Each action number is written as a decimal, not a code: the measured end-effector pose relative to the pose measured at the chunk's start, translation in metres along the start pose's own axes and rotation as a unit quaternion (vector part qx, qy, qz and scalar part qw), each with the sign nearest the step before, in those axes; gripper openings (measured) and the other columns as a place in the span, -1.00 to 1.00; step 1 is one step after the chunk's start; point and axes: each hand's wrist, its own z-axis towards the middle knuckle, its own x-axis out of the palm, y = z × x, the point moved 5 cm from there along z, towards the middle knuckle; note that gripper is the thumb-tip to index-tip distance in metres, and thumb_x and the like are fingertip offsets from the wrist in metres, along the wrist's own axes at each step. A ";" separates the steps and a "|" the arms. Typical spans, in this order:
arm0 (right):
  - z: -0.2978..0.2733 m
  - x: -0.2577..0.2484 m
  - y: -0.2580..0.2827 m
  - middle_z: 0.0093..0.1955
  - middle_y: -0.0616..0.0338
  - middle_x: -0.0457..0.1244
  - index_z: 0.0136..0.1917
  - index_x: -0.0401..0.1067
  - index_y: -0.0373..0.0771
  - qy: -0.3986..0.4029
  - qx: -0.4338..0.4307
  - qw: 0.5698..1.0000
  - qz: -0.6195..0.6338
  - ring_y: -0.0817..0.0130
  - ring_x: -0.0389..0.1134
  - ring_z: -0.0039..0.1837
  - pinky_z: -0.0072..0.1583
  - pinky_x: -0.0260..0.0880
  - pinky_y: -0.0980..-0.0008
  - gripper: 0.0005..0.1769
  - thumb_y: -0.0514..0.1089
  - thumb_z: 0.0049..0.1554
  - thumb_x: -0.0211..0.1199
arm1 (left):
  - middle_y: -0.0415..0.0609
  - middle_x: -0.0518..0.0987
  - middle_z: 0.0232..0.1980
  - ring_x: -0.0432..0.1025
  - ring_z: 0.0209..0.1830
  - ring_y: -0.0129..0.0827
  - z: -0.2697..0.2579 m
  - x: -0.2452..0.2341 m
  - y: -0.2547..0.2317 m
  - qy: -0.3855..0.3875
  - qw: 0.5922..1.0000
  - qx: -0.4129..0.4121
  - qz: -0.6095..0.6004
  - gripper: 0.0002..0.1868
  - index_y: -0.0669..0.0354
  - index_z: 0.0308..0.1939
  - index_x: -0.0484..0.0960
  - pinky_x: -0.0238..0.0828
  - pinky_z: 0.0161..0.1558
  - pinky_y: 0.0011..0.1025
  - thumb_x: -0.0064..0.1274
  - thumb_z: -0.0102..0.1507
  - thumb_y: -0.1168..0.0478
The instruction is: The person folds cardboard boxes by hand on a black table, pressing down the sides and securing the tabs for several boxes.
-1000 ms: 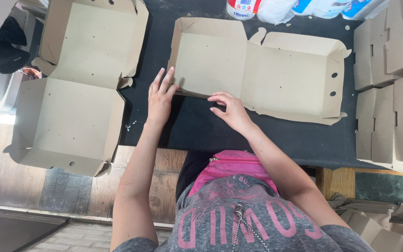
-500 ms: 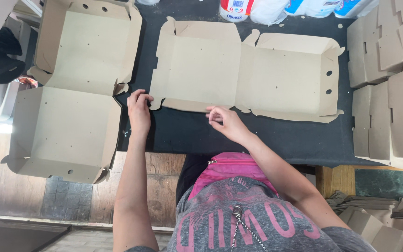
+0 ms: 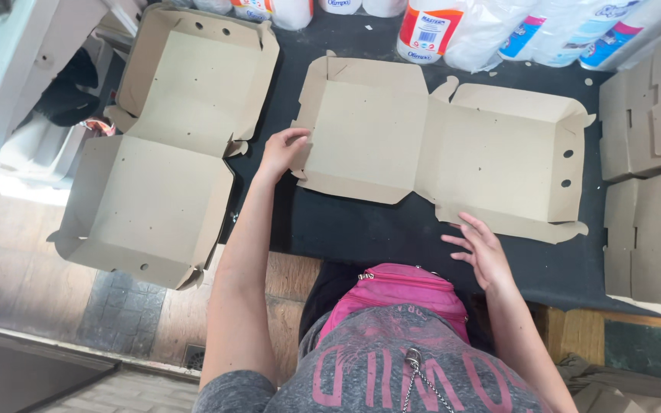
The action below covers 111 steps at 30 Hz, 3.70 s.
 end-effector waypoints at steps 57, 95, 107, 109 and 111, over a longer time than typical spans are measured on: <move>0.026 0.296 0.048 0.36 -0.10 0.30 0.45 0.35 -0.24 0.432 -0.076 0.888 -0.136 0.29 0.42 0.25 0.24 0.42 0.38 -0.42 -0.01 0.21 0.24 | 0.08 -0.38 0.66 -0.48 0.64 0.32 -0.339 -0.119 -0.049 -0.604 0.795 -0.047 0.032 -0.44 0.18 0.50 0.30 -0.18 0.55 0.45 0.00 0.41 0.43; -0.163 -0.211 0.121 0.58 0.04 -0.19 0.59 0.18 -0.12 -0.614 -0.353 0.568 -0.420 0.07 0.13 0.31 0.11 0.48 0.27 0.04 -0.62 -0.01 0.52 | 0.06 0.36 0.45 0.09 0.51 0.11 -0.070 0.291 -0.121 0.089 0.917 0.367 0.129 -0.71 0.11 0.20 0.51 0.00 0.40 0.23 -0.01 0.40 0.19; -0.222 -0.187 0.194 0.39 -0.13 0.18 0.25 0.47 -0.47 -0.529 -0.459 0.446 -0.557 -0.08 0.12 0.45 0.38 0.42 -0.20 -0.45 -0.37 0.04 0.61 | 0.09 0.42 0.40 0.09 0.51 0.07 -0.072 0.289 -0.129 0.079 0.920 0.371 0.097 -0.74 0.17 0.15 0.54 0.03 0.44 0.09 -0.05 0.39 0.24; -0.243 -0.167 0.203 0.30 -0.23 0.26 0.26 0.42 -0.57 -0.505 -0.497 0.441 -0.551 -0.21 0.26 0.36 0.40 0.32 -0.20 -0.46 -0.37 0.10 0.58 | 0.08 0.43 0.40 0.09 0.52 0.08 -0.072 0.283 -0.132 0.068 0.926 0.365 0.076 -0.74 0.16 0.15 0.54 0.03 0.44 0.08 -0.05 0.39 0.26; -0.263 -0.149 0.205 0.28 -0.35 0.27 0.28 0.37 -0.62 -0.498 -0.524 0.445 -0.528 -0.21 0.27 0.35 0.42 0.32 -0.21 -0.41 -0.07 0.23 0.42 | -0.01 0.37 0.46 0.03 0.56 0.02 -0.072 0.272 -0.130 0.061 0.945 0.316 0.064 -0.69 0.06 0.22 0.50 -0.02 0.44 0.10 -0.04 0.38 0.21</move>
